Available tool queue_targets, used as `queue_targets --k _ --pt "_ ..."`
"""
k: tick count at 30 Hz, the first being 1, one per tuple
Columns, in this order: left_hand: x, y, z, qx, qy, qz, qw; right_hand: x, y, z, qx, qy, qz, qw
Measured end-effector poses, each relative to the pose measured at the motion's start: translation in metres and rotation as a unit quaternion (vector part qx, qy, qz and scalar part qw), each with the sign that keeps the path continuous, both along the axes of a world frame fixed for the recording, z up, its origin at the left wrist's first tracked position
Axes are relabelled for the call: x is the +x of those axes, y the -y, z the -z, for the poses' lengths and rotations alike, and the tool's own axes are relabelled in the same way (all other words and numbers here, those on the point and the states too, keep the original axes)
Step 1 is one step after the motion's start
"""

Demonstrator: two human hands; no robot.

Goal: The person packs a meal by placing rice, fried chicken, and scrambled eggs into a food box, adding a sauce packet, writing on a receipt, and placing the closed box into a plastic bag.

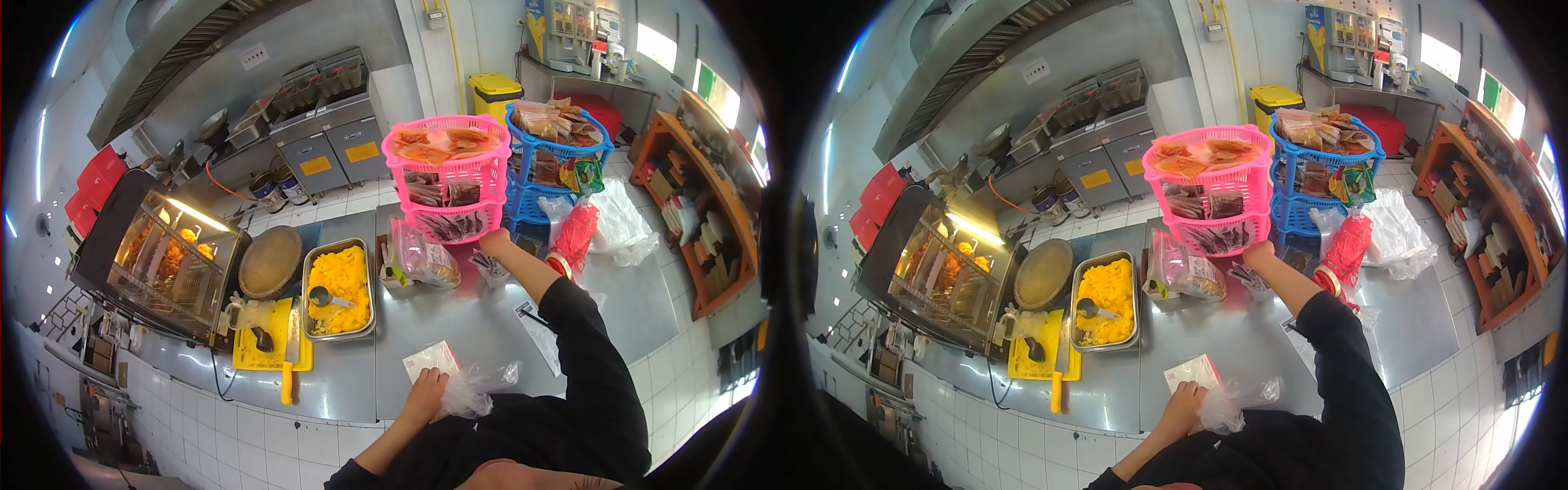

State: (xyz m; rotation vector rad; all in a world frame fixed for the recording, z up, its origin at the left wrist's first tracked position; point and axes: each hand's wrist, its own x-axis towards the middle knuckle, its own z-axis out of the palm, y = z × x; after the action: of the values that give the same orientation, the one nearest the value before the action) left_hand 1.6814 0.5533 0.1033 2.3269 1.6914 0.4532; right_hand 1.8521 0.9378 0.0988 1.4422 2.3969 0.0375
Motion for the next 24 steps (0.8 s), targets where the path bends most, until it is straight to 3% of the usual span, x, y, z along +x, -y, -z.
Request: queue_targets --k 3,7,9,13,15,16,18,19,21,23,24 --pt "-0.005 -0.001 -0.002 -0.023 0.031 0.015 0.999 0.002 -0.002 0.008 0.000 0.007 -0.025 1.000" --pt "-0.008 0.000 -0.001 -0.025 0.064 0.009 0.998 0.015 0.021 -0.021 0.056 -0.020 -0.076 0.995" --pt "-0.009 0.000 0.000 -0.033 0.071 0.005 0.997 0.026 0.024 -0.033 0.195 -0.087 -0.146 0.966" --pt "-0.018 -0.001 -0.007 -0.050 0.098 0.021 0.994 0.053 0.034 -0.042 0.208 -0.095 -0.125 0.965" --pt "-0.018 -0.002 -0.009 -0.066 0.120 0.024 0.990 0.067 0.057 -0.067 0.232 -0.217 -0.048 0.947" --pt "-0.020 -0.002 -0.008 -0.061 0.125 0.033 0.990 0.072 0.072 -0.078 0.229 -0.216 -0.045 0.948" --pt "-0.023 -0.003 -0.007 -0.060 0.131 0.044 0.989 0.076 0.106 -0.093 0.184 -0.499 0.055 0.845" --pt "-0.024 -0.003 -0.006 -0.048 0.133 0.051 0.989 0.074 0.123 -0.088 0.182 -0.498 0.058 0.846" --pt "-0.025 -0.004 -0.003 -0.041 0.138 0.057 0.988 0.066 0.166 -0.073 0.113 -0.761 0.102 0.631" --pt "-0.025 -0.004 0.001 -0.009 0.152 0.059 0.987 0.041 0.216 -0.038 -0.030 -0.805 0.146 0.575" --pt "-0.023 -0.002 0.000 -0.022 0.154 0.056 0.986 0.027 0.235 -0.024 -0.110 -0.759 0.115 0.631"
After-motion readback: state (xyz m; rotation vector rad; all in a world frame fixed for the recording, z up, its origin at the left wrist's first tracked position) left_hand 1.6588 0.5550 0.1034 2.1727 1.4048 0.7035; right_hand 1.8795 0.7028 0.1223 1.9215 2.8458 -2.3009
